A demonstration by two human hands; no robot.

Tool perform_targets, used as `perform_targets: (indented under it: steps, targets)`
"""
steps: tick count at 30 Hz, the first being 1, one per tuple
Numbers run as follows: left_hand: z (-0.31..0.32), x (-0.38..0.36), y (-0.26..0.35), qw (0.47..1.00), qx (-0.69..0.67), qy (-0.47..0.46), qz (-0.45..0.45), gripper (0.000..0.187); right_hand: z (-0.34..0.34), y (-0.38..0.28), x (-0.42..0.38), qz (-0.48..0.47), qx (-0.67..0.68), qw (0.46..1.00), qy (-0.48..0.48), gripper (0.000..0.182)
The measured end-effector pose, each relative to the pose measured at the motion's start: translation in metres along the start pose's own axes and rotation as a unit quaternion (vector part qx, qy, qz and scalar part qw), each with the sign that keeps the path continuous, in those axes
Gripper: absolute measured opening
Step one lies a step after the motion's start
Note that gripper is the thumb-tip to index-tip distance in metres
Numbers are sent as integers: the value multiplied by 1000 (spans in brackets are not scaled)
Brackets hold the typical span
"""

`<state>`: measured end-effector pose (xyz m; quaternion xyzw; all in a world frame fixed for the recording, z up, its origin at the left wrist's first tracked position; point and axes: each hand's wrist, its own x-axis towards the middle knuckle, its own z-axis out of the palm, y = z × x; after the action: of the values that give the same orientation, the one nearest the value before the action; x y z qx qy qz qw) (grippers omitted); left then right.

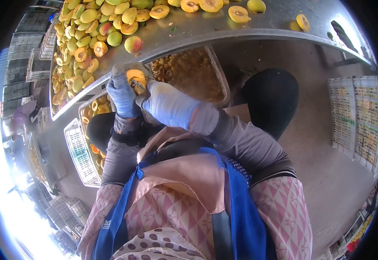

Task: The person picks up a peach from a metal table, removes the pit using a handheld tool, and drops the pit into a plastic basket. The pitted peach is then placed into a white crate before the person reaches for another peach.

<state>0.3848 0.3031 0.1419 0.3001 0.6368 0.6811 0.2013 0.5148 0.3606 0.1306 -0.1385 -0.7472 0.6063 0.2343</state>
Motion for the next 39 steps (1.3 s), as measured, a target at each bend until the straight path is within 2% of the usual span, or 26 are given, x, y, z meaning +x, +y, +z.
perform_targets:
  steps: [3,5,6,8,9,11,12,15,17,18,21,23,24,26,27,29,33,36,38,39]
  targets:
    - [-2,3,4,998,-47,-19,-24,42,-9,-14,5,94,49,993,-58,29]
    - [-3,2,7,997,-57,-24,-49,41,-4,-6,3,47,18,998,-39,30]
    - [-3,2,3,999,-27,7,-38,41,-3,-3,2,23,2,999,-29,30]
    - [-2,2,-7,997,34,70,-17,41,-4,-16,2,86,-112,989,-45,30]
    - [-1,1,-7,997,28,70,-28,40,-5,-21,1,116,-168,978,-53,31]
    - [1,1,-6,996,16,68,-49,39,-5,-20,1,110,-171,977,-57,31]
    - [-3,3,-12,998,-2,34,-51,39,-6,-18,0,107,-173,977,-60,31]
    - [-16,8,-20,994,-76,-43,-69,37,-1,0,1,62,-42,997,-37,31]
    - [-7,1,1,981,-152,-70,-101,36,-8,-9,4,82,13,995,-56,31]
    - [-6,0,1,983,-150,-55,-95,37,-9,-12,5,91,40,993,-66,31]
    - [-5,0,-5,989,-119,-9,-84,38,-4,-3,2,38,-2,999,-36,29]
    - [-5,1,-9,994,-67,23,-85,40,-3,-4,-3,30,-94,995,-34,29]
    - [-5,0,-8,998,-15,36,-51,41,-2,-5,-5,26,-139,989,-33,28]
    - [-2,-3,-5,994,89,62,17,43,-1,-5,-6,11,-103,995,-14,28]
    - [0,-4,0,998,49,37,-8,42,-1,-5,-6,4,-85,996,-4,28]
    - [1,-5,13,998,-31,-11,-56,42,-11,-18,-3,64,10,997,-46,31]
    - [-3,-5,8,982,-154,-68,-87,41,-19,-32,-3,147,120,978,-82,33]
    - [-2,-6,5,982,-157,-57,-92,41,-7,-19,-10,27,-4,1000,0,32]
    - [-1,-9,7,983,-141,-34,-114,42,-2,-10,-15,16,-61,998,3,28]
    - [-1,-8,5,991,-99,-30,-86,42,-2,-8,-16,10,-89,996,5,27]
